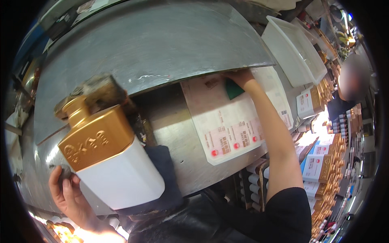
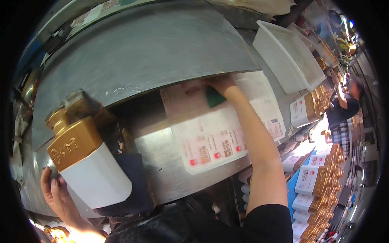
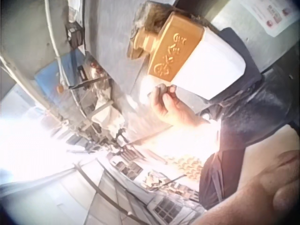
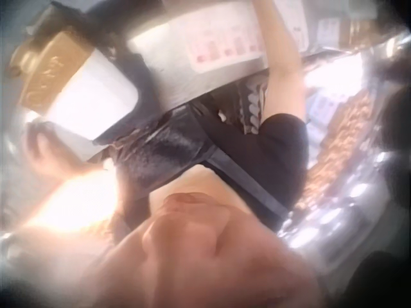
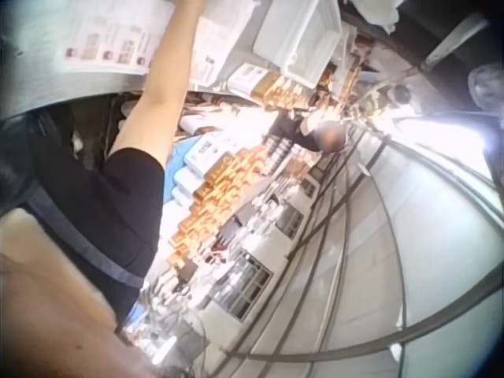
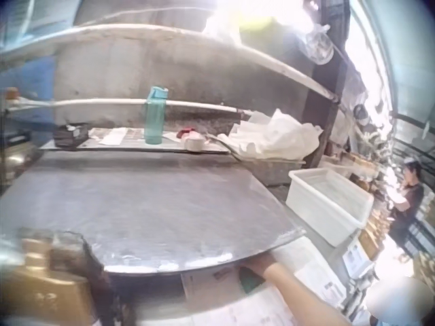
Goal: The person applies white paper labels to gold-colored bottles. They pick up a bottle, smooth a label onto its surface, and use a green plastic scraper to press the label firmly against the curved sides. The process is repeated for multiple bottles, with the person handling each one individually.
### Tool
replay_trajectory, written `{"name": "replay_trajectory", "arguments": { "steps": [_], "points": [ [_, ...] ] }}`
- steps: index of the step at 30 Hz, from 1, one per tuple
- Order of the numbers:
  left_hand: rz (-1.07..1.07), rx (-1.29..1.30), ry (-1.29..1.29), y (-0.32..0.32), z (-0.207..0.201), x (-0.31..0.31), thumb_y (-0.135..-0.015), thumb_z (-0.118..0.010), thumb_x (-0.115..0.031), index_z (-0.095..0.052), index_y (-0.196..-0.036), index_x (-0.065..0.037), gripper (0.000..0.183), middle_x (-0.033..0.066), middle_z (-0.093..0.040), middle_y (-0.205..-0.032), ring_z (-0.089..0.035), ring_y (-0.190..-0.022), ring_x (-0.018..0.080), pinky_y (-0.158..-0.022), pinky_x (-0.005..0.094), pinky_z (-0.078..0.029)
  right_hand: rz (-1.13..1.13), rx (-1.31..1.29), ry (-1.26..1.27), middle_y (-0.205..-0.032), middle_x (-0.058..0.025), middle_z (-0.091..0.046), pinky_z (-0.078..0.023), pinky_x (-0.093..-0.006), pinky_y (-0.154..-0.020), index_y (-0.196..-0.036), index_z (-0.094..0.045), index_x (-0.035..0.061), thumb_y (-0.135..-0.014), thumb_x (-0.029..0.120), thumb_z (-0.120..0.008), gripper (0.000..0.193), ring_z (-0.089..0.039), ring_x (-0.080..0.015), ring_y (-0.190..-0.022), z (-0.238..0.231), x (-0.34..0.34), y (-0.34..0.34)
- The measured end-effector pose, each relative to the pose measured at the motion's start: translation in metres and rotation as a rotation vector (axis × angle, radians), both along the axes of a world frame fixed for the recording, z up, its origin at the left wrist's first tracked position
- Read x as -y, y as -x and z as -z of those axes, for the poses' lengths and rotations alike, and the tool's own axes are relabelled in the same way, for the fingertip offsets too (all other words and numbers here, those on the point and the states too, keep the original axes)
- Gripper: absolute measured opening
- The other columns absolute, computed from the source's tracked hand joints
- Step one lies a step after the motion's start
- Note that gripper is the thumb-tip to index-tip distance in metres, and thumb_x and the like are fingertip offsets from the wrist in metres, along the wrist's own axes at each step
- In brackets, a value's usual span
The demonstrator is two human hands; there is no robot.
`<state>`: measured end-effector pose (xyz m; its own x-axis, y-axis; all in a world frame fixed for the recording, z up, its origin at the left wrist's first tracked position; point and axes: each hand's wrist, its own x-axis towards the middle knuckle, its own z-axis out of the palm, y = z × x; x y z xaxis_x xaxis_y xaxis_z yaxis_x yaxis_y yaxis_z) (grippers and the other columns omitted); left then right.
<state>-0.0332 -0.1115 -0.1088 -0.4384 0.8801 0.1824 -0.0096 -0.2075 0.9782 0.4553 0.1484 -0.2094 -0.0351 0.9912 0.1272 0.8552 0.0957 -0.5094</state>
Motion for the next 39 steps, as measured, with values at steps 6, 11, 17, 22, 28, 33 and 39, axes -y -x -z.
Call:
{"name": "replay_trajectory", "arguments": {
  "steps": [6,11,17,22,28,33,39],
  "points": [
    [0.098,-0.278,-0.21,-0.03,-0.021,-0.005,-0.092,-0.055,-0.004,-0.056,-0.121,0.004,0.03,0.0125,-0.061,-0.114,-0.058,-0.11,0.0258,-0.103,0.0382,-0.042,0.017,-0.189,-0.175,-0.085,-0.0104,-0.071,-0.051,-0.0299,-0.069,-0.098,-0.068,0.0032,-0.081,0.014,-0.069,0.02,-0.068,-0.019,-0.078,-0.017,0.076,0.033],
    [0.201,-0.448,-0.291,-0.027,-0.017,0.003,-0.088,-0.05,-0.003,-0.058,-0.116,0.003,0.029,0.0176,-0.06,-0.116,-0.054,-0.12,0.0368,-0.108,0.0472,-0.035,-0.011,-0.131,-0.173,-0.081,-0.0103,-0.069,-0.05,-0.0307,-0.066,-0.098,-0.068,0.0048,-0.085,0.012,-0.063,0.016,-0.067,-0.0208,-0.073,-0.074,0.118,0.063],
    [0.201,-0.376,-0.301,-0.01,-0.008,0.014,-0.091,-0.055,-0.009,-0.059,-0.115,0.003,0.028,0.0147,-0.061,-0.113,-0.055,-0.119,0.0362,-0.108,0.0454,-0.036,-0.115,0.45,-0.124,-0.082,-0.0172,-0.066,-0.05,-0.0424,-0.069,-0.091,-0.067,0.0041,-0.081,0.014,-0.058,0.017,-0.064,-0.0346,-0.078,-0.038,0.081,0.023],
    [0.105,-0.352,-0.183,-0.005,-0.002,0.021,-0.089,-0.05,0.001,-0.061,-0.114,0.003,0.027,0.0132,-0.063,-0.112,-0.06,-0.112,0.0292,-0.105,0.0417,-0.039,-0.244,0.508,0.014,-0.084,-0.0156,-0.064,-0.049,-0.0453,-0.072,-0.09,-0.067,0.0059,-0.081,0.011,-0.055,0.015,-0.062,-0.0348,-0.083,-0.027,0.093,0.034],
    [-0.036,-0.4,-0.072,0.006,0.004,0.02,-0.092,-0.05,-0.001,-0.06,-0.115,0.002,0.025,0.0126,-0.062,-0.111,-0.062,-0.104,0.0281,-0.101,0.0405,-0.043,-0.31,0.471,-0.008,-0.086,-0.0133,-0.062,-0.049,-0.0436,-0.072,-0.097,-0.068,0.0115,-0.082,0.008,-0.055,0.021,-0.061,-0.0328,-0.086,-0.056,0.107,0.023],
    [-0.029,-0.376,-0.109,-0.002,-0.001,0.015,-0.092,-0.048,0.001,-0.06,-0.114,0.002,0.025,0.0122,-0.063,-0.109,-0.063,-0.103,0.0259,-0.1,0.0381,-0.044,-0.361,0.512,-0.104,-0.099,-0.012,-0.064,-0.049,-0.0415,-0.079,-0.112,-0.069,0.0207,-0.086,0.009,-0.053,0.033,-0.061,-0.0315,-0.092,-0.037,0.058,0.013],
    [-0.087,-0.37,-0.035,-0.007,-0.003,0.018,-0.094,-0.052,0.001,-0.062,-0.115,0.001,0.023,0.0089,-0.063,-0.11,-0.063,-0.103,0.022,-0.098,0.0332,-0.046,-0.296,0.647,0.257,-0.131,-0.0156,-0.056,-0.042,-0.0361,-0.099,-0.121,-0.064,0.0143,-0.086,0.041,-0.06,0.044,-0.054,-0.032,-0.117,-0.031,-0.002,-0.001]
  ]
}}
